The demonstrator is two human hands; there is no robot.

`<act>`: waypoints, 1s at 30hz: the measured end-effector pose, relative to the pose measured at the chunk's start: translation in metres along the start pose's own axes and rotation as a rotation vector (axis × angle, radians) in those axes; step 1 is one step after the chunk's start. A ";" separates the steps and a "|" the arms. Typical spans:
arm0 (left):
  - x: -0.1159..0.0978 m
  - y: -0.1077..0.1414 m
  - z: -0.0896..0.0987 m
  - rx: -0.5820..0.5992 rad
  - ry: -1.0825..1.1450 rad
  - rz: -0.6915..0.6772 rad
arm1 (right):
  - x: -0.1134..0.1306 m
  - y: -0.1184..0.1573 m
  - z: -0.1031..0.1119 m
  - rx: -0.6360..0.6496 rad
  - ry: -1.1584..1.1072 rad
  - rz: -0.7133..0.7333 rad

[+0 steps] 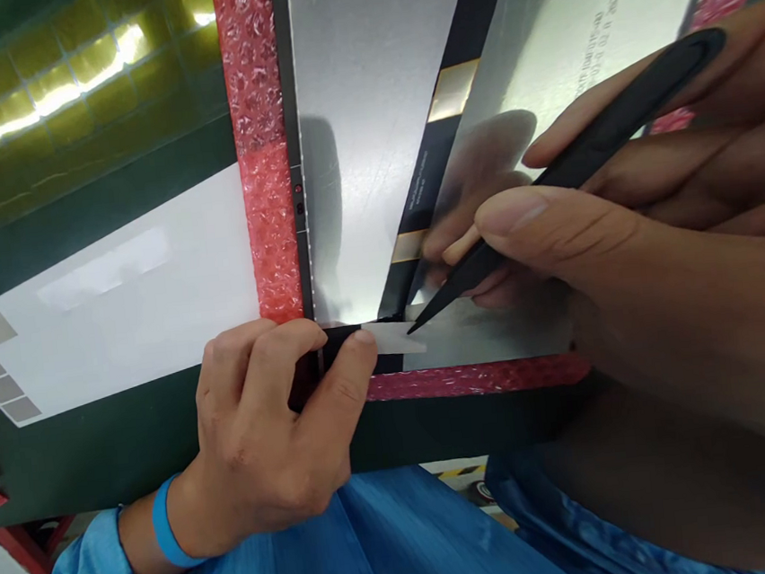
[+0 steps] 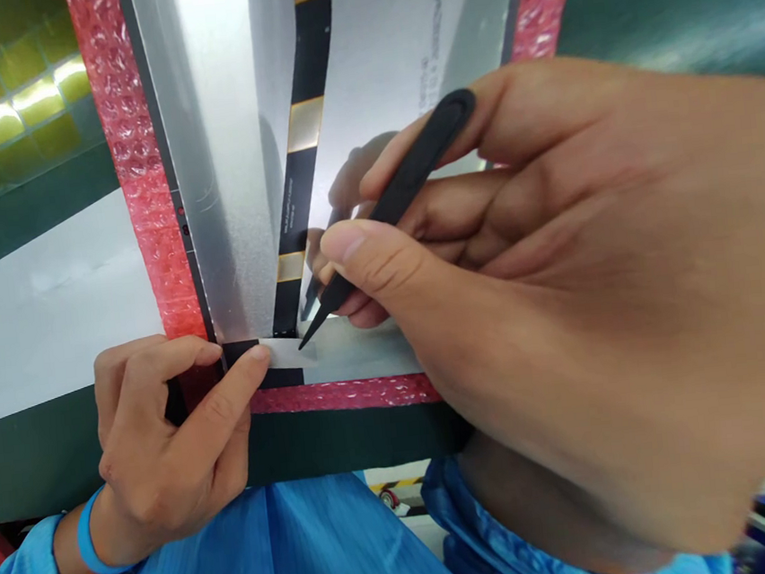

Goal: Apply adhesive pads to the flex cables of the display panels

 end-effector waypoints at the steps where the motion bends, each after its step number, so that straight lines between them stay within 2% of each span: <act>1: 0.000 0.000 0.000 0.004 -0.002 0.002 | 0.002 0.002 -0.001 -0.022 0.025 -0.008; 9: 0.000 0.000 -0.002 0.025 -0.038 0.005 | 0.004 0.002 -0.004 -0.067 0.044 -0.027; 15: 0.000 0.000 -0.001 0.029 -0.068 -0.013 | 0.008 0.002 -0.004 -0.094 0.060 0.041; 21: 0.002 0.000 -0.001 0.033 -0.077 -0.018 | 0.004 0.001 -0.001 -0.139 0.181 0.067; 24: 0.003 0.000 -0.001 0.020 -0.069 -0.020 | 0.003 0.001 0.000 -0.155 0.223 0.035; 30: 0.004 0.005 -0.003 0.025 -0.088 -0.049 | -0.002 -0.005 0.001 -0.199 0.092 0.011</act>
Point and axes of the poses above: each hand's wrist, its own y-axis away from the middle knuckle, its own z-axis out of the back of the hand, x = y × z, the point moved 2 cm from there along -y, towards the middle knuckle, and after that the axes turned 15 degrees about -z, right-handed, at the moved point
